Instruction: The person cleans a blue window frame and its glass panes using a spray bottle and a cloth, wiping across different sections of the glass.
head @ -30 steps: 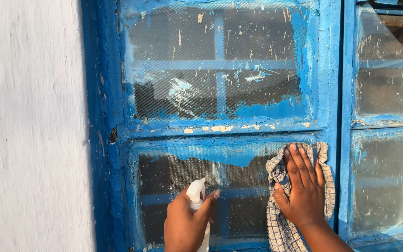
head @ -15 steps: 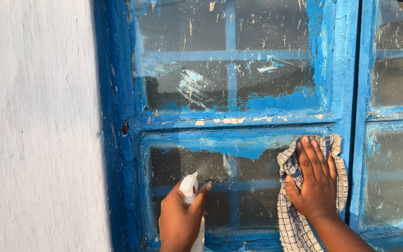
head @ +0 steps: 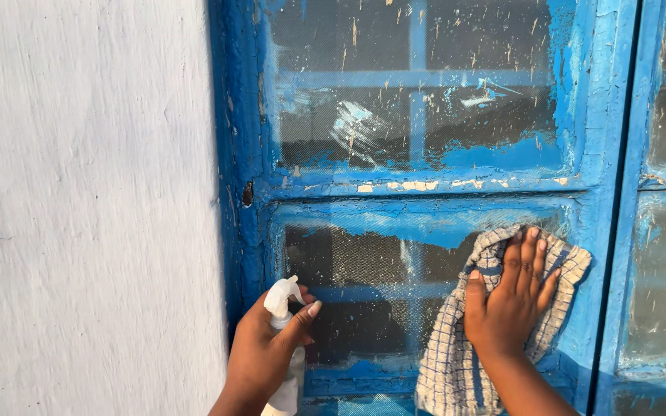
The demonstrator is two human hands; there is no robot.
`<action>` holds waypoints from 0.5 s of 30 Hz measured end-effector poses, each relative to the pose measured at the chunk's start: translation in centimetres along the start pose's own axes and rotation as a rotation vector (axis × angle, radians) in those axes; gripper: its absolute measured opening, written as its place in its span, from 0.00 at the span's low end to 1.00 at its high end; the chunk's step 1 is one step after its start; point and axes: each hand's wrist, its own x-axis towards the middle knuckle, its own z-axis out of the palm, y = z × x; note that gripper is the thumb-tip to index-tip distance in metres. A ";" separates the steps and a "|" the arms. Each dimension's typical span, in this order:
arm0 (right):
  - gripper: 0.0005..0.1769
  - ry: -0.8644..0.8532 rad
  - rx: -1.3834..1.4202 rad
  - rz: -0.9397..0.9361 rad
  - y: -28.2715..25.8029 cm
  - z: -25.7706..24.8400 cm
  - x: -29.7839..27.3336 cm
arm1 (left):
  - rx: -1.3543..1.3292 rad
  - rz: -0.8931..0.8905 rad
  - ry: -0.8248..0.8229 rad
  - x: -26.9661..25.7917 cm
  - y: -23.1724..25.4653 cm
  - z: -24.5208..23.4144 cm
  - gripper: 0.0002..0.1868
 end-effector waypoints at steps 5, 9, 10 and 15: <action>0.42 -0.069 -0.010 -0.098 -6.3 1.7 0.0 | 0.000 -0.043 0.084 0.4 -0.3 0.2 0.21; 0.45 -0.132 0.018 -0.223 -12.0 2.7 0.2 | -0.012 0.017 0.145 0.1 -0.7 0.8 0.18; 0.46 -0.152 0.020 -0.252 -13.1 2.9 0.4 | 0.028 0.013 0.156 0.0 -0.8 1.1 0.17; 0.45 -0.249 0.041 -0.453 -17.1 3.6 0.8 | 0.078 0.021 0.143 0.2 -1.1 0.9 0.16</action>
